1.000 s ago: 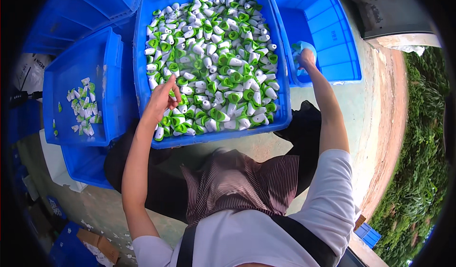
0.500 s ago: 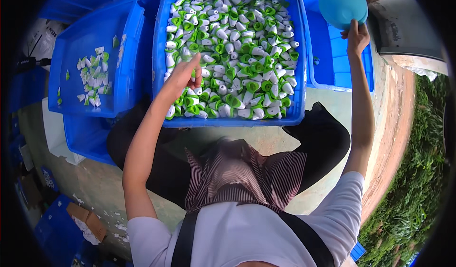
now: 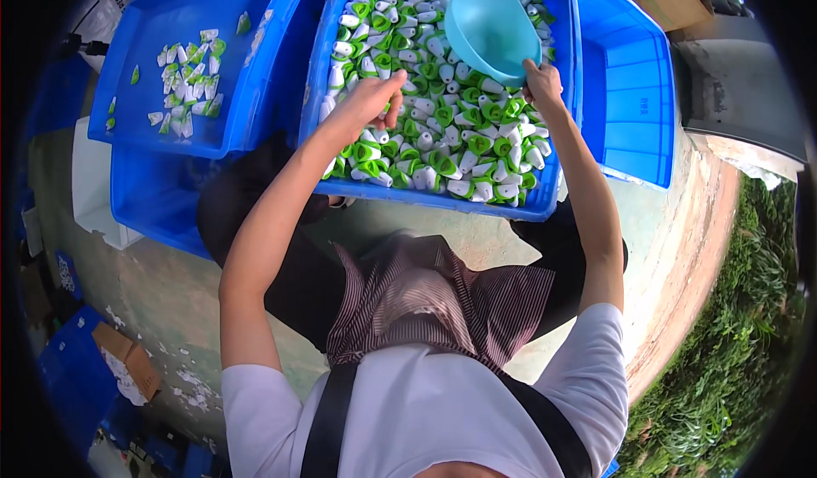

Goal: Sort small packaged items from a central container into surrounding storage bins.

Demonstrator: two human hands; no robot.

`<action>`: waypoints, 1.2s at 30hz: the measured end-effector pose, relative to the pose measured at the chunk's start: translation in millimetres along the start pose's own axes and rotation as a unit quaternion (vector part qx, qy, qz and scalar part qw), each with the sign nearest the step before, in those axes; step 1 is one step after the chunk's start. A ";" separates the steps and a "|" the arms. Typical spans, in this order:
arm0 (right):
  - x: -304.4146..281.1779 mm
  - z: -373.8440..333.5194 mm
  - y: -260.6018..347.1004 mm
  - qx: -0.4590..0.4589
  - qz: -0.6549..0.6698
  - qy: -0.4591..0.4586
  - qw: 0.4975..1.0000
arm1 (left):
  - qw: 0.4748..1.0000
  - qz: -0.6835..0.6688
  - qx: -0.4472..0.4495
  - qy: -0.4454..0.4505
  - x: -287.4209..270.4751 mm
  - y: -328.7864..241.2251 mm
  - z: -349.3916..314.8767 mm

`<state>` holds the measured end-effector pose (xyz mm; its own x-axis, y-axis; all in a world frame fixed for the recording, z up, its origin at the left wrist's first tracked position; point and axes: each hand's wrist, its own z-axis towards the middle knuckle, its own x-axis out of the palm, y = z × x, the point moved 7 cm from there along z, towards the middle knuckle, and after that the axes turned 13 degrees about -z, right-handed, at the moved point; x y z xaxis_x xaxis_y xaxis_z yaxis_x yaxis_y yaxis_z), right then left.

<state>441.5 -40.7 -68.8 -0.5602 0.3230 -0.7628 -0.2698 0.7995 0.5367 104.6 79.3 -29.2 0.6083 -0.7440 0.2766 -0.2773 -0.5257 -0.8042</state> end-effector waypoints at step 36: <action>60.9 -223.5 166.6 -0.377 0.083 -0.168 0.907 | 0.887 -0.453 0.033 0.077 29.9 -18.4 -3.2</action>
<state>187.4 -1.1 54.8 -0.4067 0.6448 -0.6472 -0.7329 0.1927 0.6525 125.6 65.4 -4.4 0.4485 -0.0775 0.8904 0.3209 -0.9158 -0.2413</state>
